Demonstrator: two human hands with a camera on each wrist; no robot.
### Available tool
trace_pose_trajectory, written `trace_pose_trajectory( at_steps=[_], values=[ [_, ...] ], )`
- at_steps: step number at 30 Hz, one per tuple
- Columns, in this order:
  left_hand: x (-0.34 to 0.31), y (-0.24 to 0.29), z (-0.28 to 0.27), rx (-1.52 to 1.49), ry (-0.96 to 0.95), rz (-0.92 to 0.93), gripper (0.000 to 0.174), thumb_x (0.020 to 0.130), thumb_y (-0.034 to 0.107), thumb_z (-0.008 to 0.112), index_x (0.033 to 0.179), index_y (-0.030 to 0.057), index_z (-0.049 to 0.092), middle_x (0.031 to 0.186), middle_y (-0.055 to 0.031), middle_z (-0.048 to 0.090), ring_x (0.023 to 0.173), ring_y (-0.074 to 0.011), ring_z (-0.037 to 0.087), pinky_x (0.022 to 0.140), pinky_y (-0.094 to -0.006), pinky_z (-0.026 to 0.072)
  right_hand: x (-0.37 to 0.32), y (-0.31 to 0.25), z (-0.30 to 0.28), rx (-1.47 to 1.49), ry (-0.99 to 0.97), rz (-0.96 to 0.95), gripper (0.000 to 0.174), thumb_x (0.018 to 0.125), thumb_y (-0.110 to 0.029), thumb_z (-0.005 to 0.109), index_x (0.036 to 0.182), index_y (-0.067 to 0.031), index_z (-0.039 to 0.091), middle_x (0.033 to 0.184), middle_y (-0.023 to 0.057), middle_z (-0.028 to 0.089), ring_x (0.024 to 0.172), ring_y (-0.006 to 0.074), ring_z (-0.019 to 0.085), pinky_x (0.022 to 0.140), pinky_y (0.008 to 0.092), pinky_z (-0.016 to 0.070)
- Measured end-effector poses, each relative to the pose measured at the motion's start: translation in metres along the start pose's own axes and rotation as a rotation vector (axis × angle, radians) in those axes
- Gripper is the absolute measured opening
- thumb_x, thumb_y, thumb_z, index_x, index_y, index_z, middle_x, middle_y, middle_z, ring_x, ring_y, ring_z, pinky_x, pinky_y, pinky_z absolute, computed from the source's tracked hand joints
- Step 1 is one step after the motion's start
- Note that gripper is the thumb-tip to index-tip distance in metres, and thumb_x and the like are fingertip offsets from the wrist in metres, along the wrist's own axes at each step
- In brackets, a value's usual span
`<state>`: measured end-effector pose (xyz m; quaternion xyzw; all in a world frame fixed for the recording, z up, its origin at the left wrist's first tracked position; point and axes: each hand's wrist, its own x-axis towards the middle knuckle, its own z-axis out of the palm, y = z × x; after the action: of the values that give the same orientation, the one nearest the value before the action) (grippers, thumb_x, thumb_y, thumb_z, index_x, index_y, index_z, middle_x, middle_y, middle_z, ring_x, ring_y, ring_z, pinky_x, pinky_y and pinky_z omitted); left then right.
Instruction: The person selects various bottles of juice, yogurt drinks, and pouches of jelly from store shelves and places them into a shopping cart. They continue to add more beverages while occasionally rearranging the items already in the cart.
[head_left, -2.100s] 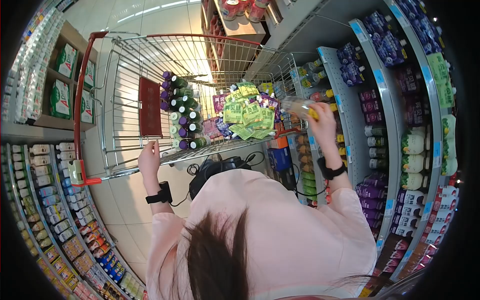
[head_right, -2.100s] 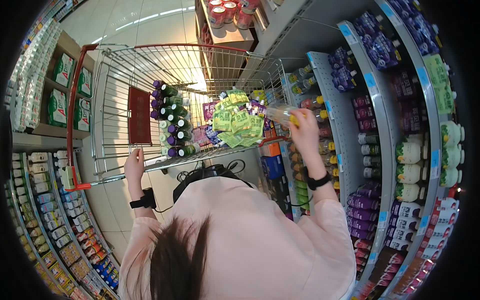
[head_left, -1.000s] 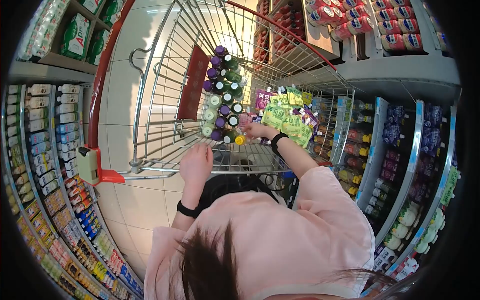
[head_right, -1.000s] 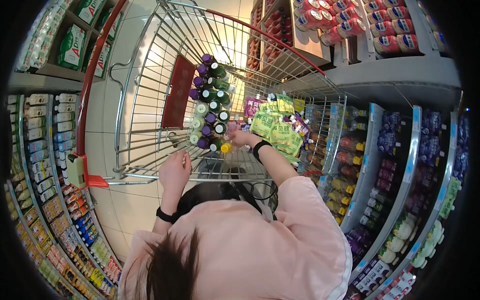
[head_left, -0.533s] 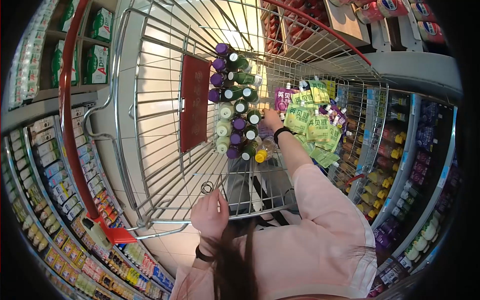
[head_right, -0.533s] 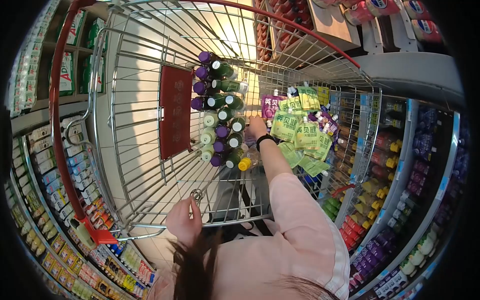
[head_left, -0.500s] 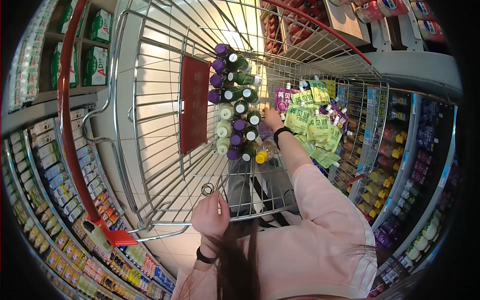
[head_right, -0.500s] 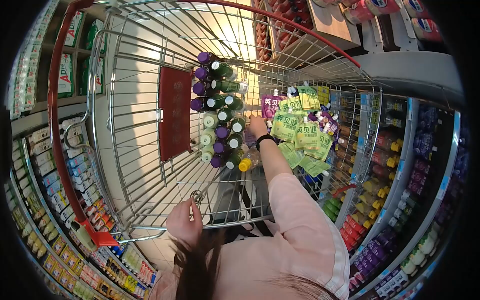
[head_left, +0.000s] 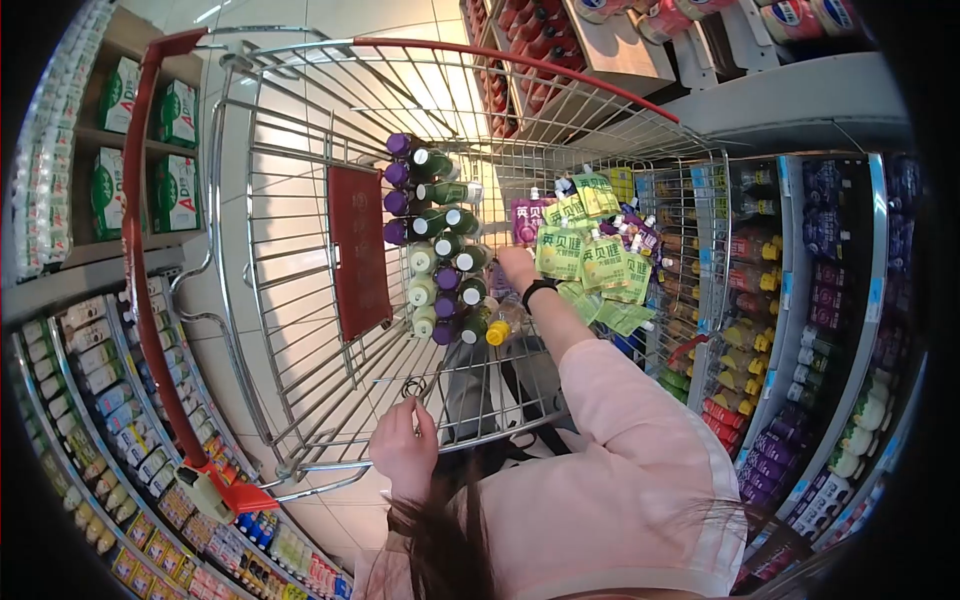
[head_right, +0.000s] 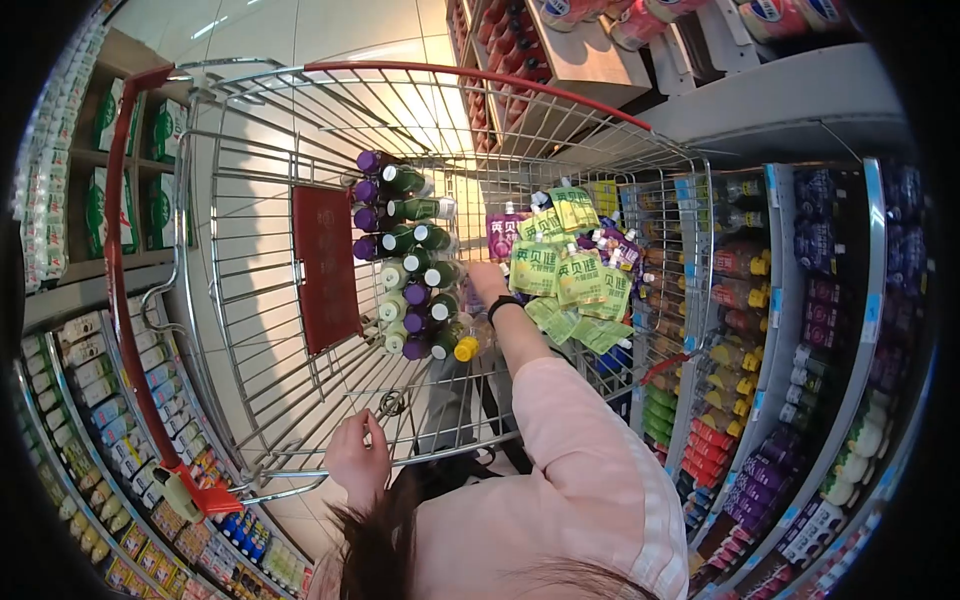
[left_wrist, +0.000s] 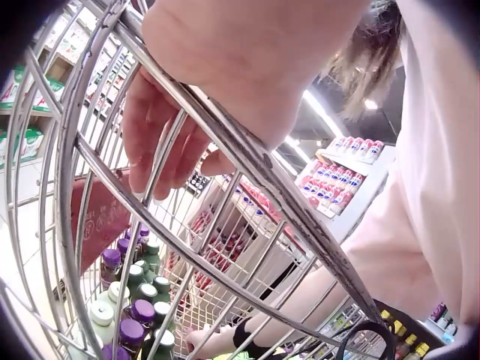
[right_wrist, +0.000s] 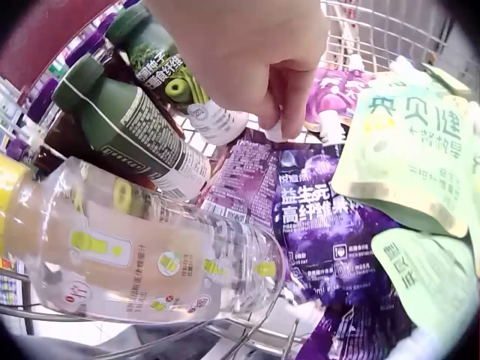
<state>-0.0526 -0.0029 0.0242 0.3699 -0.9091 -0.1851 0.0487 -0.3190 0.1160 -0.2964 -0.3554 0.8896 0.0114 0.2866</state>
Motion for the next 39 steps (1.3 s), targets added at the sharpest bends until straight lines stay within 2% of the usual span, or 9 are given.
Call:
trace_pose_trajectory(
  at_steps=[8, 18, 20, 22, 25, 28, 30, 34, 39],
  values=[
    [-0.004, 0.0, -0.001, 0.011, 0.009, -0.015, 0.007, 0.078, 0.015, 0.058, 0.081, 0.0093, 0.061, 0.07, -0.0042, 0.06, 0.063, -0.0221, 0.058, 0.053, -0.0349, 0.045, -0.061, 0.051, -0.071, 0.258, 0.398, 0.184, 0.015, 0.072, -0.003, 0.058, 0.083, 0.0011, 0.05, 0.073, 0.0209, 0.06, 0.072, 0.0368, 0.06, 0.065, 0.0439, 0.0475],
    [-0.01, 0.001, -0.002, 0.022, -0.024, -0.088, 0.013, 0.08, 0.02, 0.056, 0.081, 0.0091, 0.063, 0.075, -0.0068, 0.063, 0.066, -0.0251, 0.061, 0.057, -0.0356, 0.0476, -0.101, 0.198, -0.084, 0.757, 0.956, 0.74, 0.02, 0.077, -0.014, 0.061, 0.082, 0.0034, 0.054, 0.067, 0.0132, 0.063, 0.058, 0.0224, 0.063, 0.056, 0.0377, 0.0491],
    [-0.01, 0.004, -0.004, 0.034, -0.032, -0.105, 0.014, 0.081, 0.02, 0.055, 0.082, 0.0091, 0.063, 0.074, -0.0077, 0.063, 0.066, -0.0258, 0.061, 0.056, -0.0363, 0.0476, -0.144, 0.199, -0.115, 0.618, 0.716, 0.855, 0.021, 0.077, -0.013, 0.06, 0.086, 0.0053, 0.056, 0.067, 0.0107, 0.062, 0.059, 0.0236, 0.063, 0.051, 0.0359, 0.0495],
    [-0.012, 0.002, -0.004, 0.057, -0.016, -0.105, 0.017, 0.081, 0.024, 0.055, 0.083, 0.0098, 0.063, 0.074, -0.0092, 0.063, 0.066, -0.0284, 0.061, 0.057, -0.0383, 0.0478, -0.166, 0.205, -0.131, 0.924, 0.39, 0.996, 0.026, 0.078, -0.017, 0.059, 0.092, 0.0054, 0.057, 0.074, 0.0115, 0.062, 0.064, 0.0249, 0.062, 0.058, 0.0376, 0.0496],
    [-0.013, 0.0, 0.0, 0.066, 0.009, -0.101, 0.019, 0.08, 0.026, 0.055, 0.084, 0.0096, 0.064, 0.075, -0.0104, 0.064, 0.068, -0.0302, 0.061, 0.059, -0.0402, 0.0479, -0.195, 0.196, -0.141, 1.2, 0.316, 0.806, 0.039, 0.075, -0.025, 0.063, 0.099, 0.0061, 0.055, 0.089, 0.0165, 0.062, 0.072, 0.0252, 0.061, 0.057, 0.0415, 0.0485],
    [-0.013, 0.001, 0.0, 0.097, -0.019, -0.11, 0.02, 0.08, 0.027, 0.055, 0.083, 0.0093, 0.064, 0.076, -0.0106, 0.064, 0.068, -0.0299, 0.062, 0.059, -0.0402, 0.048, -0.213, 0.213, -0.129, 0.625, 0.049, 0.454, 0.048, 0.078, -0.042, 0.055, 0.091, 0.0027, 0.063, 0.09, 0.019, 0.064, 0.074, 0.0307, 0.061, 0.07, 0.0409, 0.0471],
    [-0.012, -0.002, 0.001, 0.135, -0.073, -0.108, 0.021, 0.08, 0.029, 0.055, 0.084, 0.0102, 0.064, 0.076, -0.0102, 0.064, 0.069, -0.0294, 0.062, 0.059, -0.0402, 0.0481, -0.254, 0.195, -0.163, 0.534, -0.038, 0.322, 0.042, 0.081, -0.037, 0.054, 0.098, 0.0011, 0.062, 0.096, 0.0177, 0.062, 0.086, 0.03, 0.059, 0.075, 0.0397, 0.046],
    [-0.01, -0.003, 0.001, 0.116, -0.109, -0.125, 0.023, 0.08, 0.03, 0.054, 0.084, 0.0106, 0.065, 0.078, -0.0107, 0.065, 0.072, -0.03, 0.062, 0.061, -0.04, 0.0486, -0.319, 0.197, -0.169, 0.664, 0.644, 0.373, 0.032, 0.082, -0.024, 0.052, 0.106, -0.0032, 0.056, 0.101, 0.0156, 0.059, 0.093, 0.032, 0.056, 0.078, 0.0403, 0.0453],
    [-0.005, -0.002, 0.003, 0.165, -0.129, -0.155, 0.036, 0.084, 0.038, 0.048, 0.083, 0.007, 0.066, 0.077, -0.0135, 0.064, 0.07, -0.0325, 0.062, 0.062, -0.0419, 0.0481, -0.372, 0.257, -0.162, 0.599, 0.927, 0.686, 0.04, 0.079, -0.01, 0.051, 0.118, -0.0042, 0.045, 0.12, 0.0196, 0.046, 0.108, 0.0355, 0.047, 0.089, 0.0408, 0.0411]
  ],
)
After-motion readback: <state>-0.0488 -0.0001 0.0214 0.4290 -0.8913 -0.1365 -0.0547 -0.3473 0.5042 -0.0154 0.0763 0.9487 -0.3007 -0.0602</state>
